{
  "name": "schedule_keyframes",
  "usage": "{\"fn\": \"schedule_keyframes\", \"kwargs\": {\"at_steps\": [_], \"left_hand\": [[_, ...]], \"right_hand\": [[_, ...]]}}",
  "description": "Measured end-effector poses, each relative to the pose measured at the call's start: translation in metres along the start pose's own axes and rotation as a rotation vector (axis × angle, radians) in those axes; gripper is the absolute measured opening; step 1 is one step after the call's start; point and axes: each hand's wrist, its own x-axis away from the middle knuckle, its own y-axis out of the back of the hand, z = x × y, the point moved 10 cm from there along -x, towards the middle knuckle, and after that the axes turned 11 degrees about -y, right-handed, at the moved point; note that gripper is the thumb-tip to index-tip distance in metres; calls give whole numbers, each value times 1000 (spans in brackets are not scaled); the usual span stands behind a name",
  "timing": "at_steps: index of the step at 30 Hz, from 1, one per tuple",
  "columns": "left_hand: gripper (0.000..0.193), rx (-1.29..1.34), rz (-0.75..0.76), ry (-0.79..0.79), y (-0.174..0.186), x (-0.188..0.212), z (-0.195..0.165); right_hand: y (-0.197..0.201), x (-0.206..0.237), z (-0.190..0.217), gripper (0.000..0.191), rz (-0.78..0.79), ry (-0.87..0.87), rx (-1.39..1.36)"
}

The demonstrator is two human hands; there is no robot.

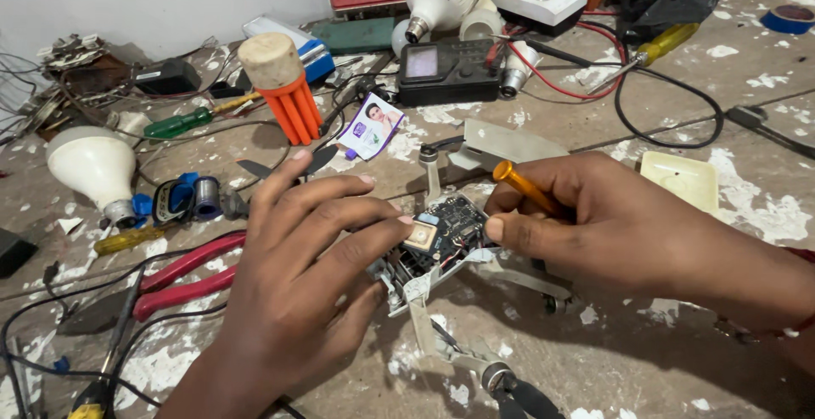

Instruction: The person uses a screwdriver to unscrew and remove the top shell of a small drone, then works on the exposed internal components, repositioning the drone body and continuing to unscrew parts with the screwdriver.

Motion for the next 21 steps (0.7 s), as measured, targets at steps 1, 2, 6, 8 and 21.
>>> {"fn": "schedule_keyframes", "kwargs": {"at_steps": [1, 2, 6, 8, 21], "left_hand": [[53, 4, 1, 3, 0, 0, 0], [53, 8, 2, 5, 0, 1, 1], [54, 9, -8, -5, 2, 1, 1], [55, 4, -11, -13, 3, 2, 0], [29, -202, -70, -115, 17, 0, -21]], "right_hand": [[0, 0, 0, 31, -4, -8, 6], [0, 0, 1, 31, -8, -16, 12], [-2, 3, 2, 32, 11, -49, -7], [-1, 3, 3, 31, 4, -55, 6], [7, 10, 2, 28, -72, -95, 85]]}}
